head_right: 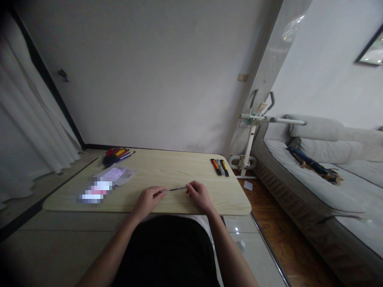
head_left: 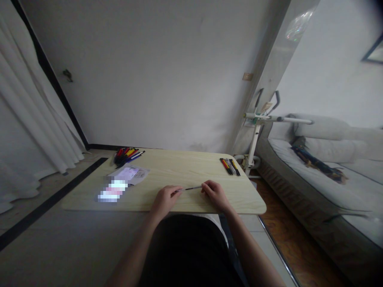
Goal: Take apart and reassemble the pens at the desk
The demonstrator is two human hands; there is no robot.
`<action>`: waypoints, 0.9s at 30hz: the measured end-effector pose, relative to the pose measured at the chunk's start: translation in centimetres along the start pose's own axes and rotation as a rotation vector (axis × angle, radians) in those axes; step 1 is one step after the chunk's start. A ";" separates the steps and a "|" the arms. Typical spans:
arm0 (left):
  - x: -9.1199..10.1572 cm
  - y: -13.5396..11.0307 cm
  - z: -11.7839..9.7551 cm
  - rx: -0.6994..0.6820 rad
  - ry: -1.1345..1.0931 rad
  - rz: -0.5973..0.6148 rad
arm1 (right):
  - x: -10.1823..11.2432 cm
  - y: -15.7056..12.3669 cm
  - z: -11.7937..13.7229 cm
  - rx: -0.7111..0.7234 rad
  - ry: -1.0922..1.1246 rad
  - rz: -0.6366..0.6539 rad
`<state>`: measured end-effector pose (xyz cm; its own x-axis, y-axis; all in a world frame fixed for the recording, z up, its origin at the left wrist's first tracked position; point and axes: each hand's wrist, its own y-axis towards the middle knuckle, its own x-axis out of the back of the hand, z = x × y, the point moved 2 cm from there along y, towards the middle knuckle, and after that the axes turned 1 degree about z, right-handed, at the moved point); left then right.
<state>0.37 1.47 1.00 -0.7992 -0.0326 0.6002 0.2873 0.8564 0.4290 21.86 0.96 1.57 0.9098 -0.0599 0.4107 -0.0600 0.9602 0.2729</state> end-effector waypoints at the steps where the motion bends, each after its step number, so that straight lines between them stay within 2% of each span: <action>1: 0.0 0.0 0.0 -0.003 0.000 0.003 | 0.0 0.0 0.0 0.008 -0.015 -0.007; 14: 0.1 0.1 0.0 -0.002 -0.006 0.006 | -0.2 0.3 -0.4 0.012 -0.032 -0.020; 21: 0.2 0.0 -0.3 0.007 -0.009 -0.001 | -0.3 0.2 -0.8 -0.021 0.129 -0.009; 27: 0.0 0.0 0.0 0.024 -0.014 -0.004 | -0.2 0.1 -1.2 -0.032 0.155 -0.011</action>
<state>0.38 1.49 0.95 -0.8076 -0.0292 0.5890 0.2713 0.8685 0.4150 22.16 1.42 0.50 0.9630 -0.0298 0.2677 -0.0390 0.9680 0.2480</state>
